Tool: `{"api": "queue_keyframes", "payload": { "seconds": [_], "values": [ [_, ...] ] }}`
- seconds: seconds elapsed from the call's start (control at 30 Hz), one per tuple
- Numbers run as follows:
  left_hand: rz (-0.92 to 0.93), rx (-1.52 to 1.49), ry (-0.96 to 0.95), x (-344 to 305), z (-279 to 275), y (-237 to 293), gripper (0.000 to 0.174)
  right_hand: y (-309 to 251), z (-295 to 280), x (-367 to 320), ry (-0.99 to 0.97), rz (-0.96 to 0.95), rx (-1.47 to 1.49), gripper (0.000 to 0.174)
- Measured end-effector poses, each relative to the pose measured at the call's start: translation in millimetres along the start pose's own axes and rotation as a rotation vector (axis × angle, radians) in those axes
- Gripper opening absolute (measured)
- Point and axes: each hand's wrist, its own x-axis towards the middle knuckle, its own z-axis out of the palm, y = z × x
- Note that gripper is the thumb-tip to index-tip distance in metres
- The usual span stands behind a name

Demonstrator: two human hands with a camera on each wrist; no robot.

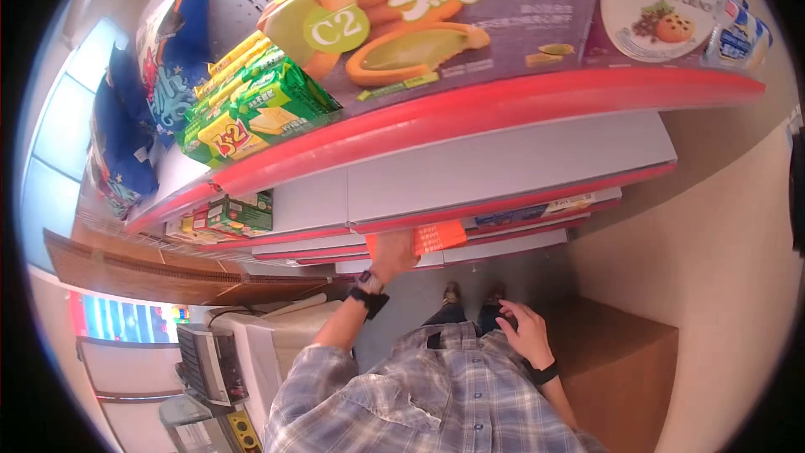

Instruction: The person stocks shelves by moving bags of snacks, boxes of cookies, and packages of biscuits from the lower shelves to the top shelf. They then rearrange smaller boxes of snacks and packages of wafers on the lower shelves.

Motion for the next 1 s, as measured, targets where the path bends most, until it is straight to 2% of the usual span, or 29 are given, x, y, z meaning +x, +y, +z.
{"api": "queue_keyframes", "payload": {
  "seconds": [0.03, 0.1, 0.13, 0.2, 0.23, 0.3, 0.33, 0.4, 0.47, 0.53, 0.57, 0.6, 0.7, 0.77, 0.83, 0.9, 0.97, 1.0],
  "values": [
    [0.065, 0.034, 0.173, -16, -7, 4, 0.071, -1, 2, 6, -0.011, -0.007, 0.003, 0.042],
    [0.08, -0.004, 0.158, -49, -24, 16, 0.073, -7, 6, 25, -0.041, -0.071, -0.057, 0.063],
    [0.112, -0.045, 0.143, -61, -36, 24, 0.076, -17, 5, 36, -0.049, -0.083, -0.058, 0.063],
    [0.116, -0.128, 0.121, -84, -73, 48, 0.078, -47, 3, 59, -0.006, -0.249, -0.119, 0.101],
    [0.131, -0.213, 0.092, -93, -93, 58, 0.081, -57, 4, 71, -0.01, -0.26, -0.121, 0.101],
    [0.175, -0.264, 0.098, -104, -130, 72, 0.08, -75, 6, 90, -0.036, -0.406, -0.116, 0.116],
    [0.233, -0.31, 0.095, -109, -147, 75, 0.078, -82, 2, 97, -0.044, -0.421, -0.119, 0.116],
    [0.23, -0.274, 0.136, -119, -176, 77, 0.079, -101, -16, 105, -0.129, -0.487, 0.083, 0.12],
    [0.328, -0.097, 0.25, -123, -209, 78, 0.084, -130, -31, 108, -0.162, -0.459, 0.136, 0.115],
    [0.363, -0.058, 0.304, -118, -231, 72, 0.086, -150, -43, 121, 0.027, -0.796, -0.05, 0.107],
    [0.383, -0.089, 0.366, -111, -240, 70, 0.086, -161, -50, 130, 0.081, -0.845, -0.106, 0.101],
    [0.403, -0.12, 0.43, -101, -249, 67, 0.086, -165, -56, 142, 0.126, -0.85, -0.219, 0.106],
    [0.39, -0.121, 0.535, -54, -256, 52, 0.081, -184, -61, 187, 0.19, -0.806, -0.259, 0.104],
    [0.385, -0.143, 0.558, -15, -249, 36, 0.08, -175, -55, 217, 0.176, -0.57, 0.063, 0.1],
    [0.353, -0.225, 0.391, 15, -242, 25, 0.08, -168, -59, 236, 0.124, -0.546, 0.033, 0.099],
    [0.372, -0.253, 0.389, 25, -235, 27, 0.079, -160, -60, 245, 0.067, -0.523, 0.004, 0.099],
    [0.392, -0.281, 0.377, 27, -232, 27, 0.078, -150, -57, 244, -0.046, -0.435, 0.118, 0.105],
    [0.431, -0.239, 0.391, 25, -231, 27, 0.08, -146, -54, 242, -0.044, -0.432, 0.118, 0.105]
  ]
}}
